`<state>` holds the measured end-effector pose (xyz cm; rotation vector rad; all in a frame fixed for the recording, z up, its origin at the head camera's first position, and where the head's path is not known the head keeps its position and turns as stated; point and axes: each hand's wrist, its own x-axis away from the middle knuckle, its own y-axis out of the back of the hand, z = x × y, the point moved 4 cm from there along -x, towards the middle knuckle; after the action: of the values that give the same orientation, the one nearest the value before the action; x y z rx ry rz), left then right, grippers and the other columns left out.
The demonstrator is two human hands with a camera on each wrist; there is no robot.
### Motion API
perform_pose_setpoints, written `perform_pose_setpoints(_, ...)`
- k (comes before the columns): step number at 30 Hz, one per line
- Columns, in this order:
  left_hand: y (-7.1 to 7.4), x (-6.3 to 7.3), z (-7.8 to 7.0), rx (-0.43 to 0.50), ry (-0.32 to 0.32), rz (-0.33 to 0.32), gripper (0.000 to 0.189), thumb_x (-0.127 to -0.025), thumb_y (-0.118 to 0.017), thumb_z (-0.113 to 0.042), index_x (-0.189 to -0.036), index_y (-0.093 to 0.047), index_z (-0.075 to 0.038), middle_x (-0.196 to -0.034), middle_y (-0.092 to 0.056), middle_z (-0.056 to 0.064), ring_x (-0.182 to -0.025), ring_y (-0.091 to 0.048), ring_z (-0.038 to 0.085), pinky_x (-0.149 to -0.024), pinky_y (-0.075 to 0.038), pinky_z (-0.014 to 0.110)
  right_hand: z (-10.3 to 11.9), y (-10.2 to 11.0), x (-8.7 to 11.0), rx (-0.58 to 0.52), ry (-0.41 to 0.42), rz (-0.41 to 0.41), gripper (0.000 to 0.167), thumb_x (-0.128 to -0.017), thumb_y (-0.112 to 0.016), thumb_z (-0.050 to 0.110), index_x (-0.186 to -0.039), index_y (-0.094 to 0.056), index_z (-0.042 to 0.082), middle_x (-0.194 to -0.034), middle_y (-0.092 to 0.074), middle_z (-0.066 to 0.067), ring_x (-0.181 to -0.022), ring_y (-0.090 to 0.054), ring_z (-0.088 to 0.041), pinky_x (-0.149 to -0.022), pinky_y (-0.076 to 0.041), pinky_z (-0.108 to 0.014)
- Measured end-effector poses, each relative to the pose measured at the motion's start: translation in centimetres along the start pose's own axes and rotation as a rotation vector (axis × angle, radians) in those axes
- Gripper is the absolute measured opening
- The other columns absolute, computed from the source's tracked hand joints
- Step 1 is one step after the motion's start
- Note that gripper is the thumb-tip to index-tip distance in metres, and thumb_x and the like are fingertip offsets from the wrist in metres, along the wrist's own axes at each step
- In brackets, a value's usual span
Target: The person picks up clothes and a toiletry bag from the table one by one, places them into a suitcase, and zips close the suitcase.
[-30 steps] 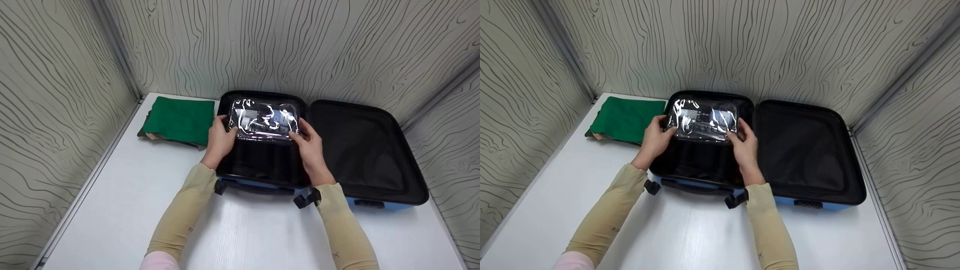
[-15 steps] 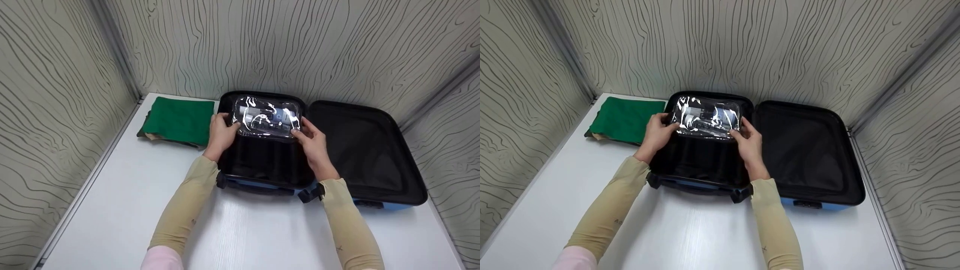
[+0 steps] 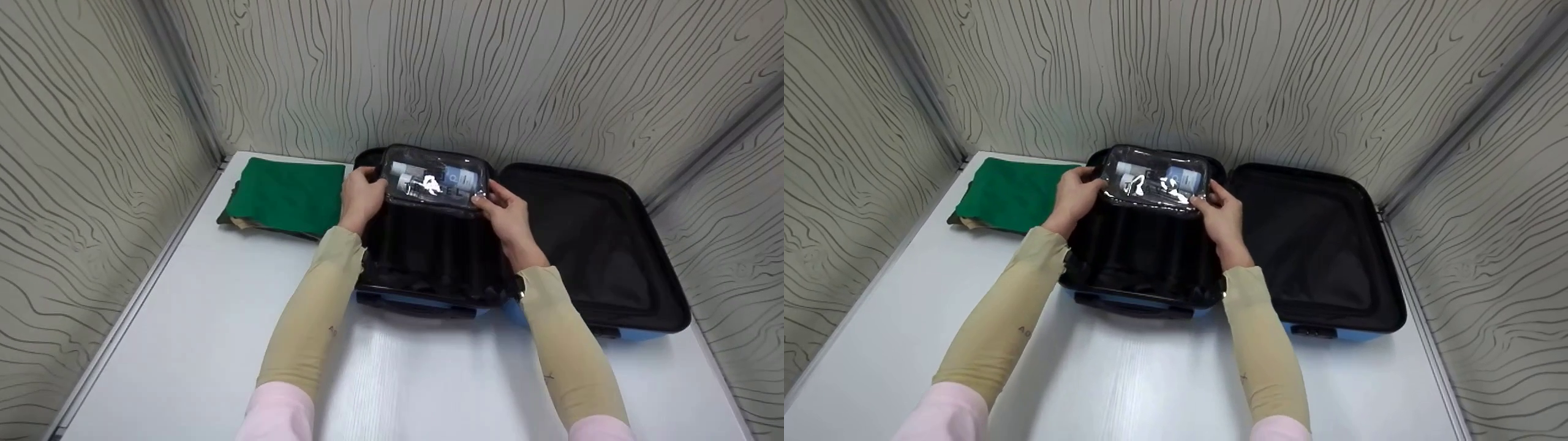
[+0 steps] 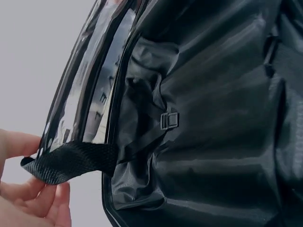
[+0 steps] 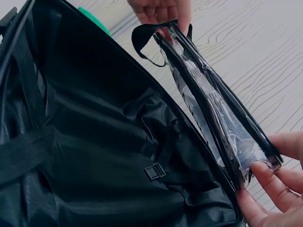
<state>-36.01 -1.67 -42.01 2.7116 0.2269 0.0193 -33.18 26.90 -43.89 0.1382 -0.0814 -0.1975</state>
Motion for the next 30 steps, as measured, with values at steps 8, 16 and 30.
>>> perform_pose_setpoints(8, -0.2, -1.2, -0.1, 0.032, 0.007, -0.015, 0.036, -0.099, -0.061, -0.011, -0.133, -0.064, 0.001, -0.130, -0.065, 0.016, -0.121, -0.059, 0.027, -0.099, -0.048, 0.037, 0.8, -0.6, -1.5, 0.001, -0.003, -0.013, 0.061, -0.097, -0.069, 0.006, -0.153, -0.046, 0.005, -0.136, -0.057, -0.017, -0.109, -0.056, -0.014, -0.093, -0.047, -0.026)
perform_pose_setpoints(16, -0.6, -1.2, 1.6, -0.029, 0.046, -0.003, 0.038, -0.095, -0.062, -0.009, -0.132, -0.066, -0.001, -0.132, -0.064, 0.014, -0.124, -0.057, 0.028, -0.101, -0.045, 0.037, 0.0, -0.9, -1.9, 0.089, -0.045, -0.004, 0.058, -0.096, -0.069, 0.006, -0.151, -0.050, 0.009, -0.131, -0.062, -0.014, -0.087, -0.061, -0.007, -0.071, -0.047, -0.017)
perform_pose_setpoints(30, -2.2, -0.3, 3.7, -0.038, 0.167, 0.061, 0.048, -0.091, -0.059, -0.002, -0.139, -0.061, -0.002, -0.136, -0.061, 0.015, -0.125, -0.055, 0.028, -0.104, -0.042, 0.034, -2.8, -1.8, -0.9, -0.068, -0.180, 0.074, 0.064, -0.098, -0.052, -0.012, -0.158, -0.036, 0.006, -0.138, -0.053, -0.028, -0.064, -0.071, -0.017, -0.066, -0.059, -0.027)
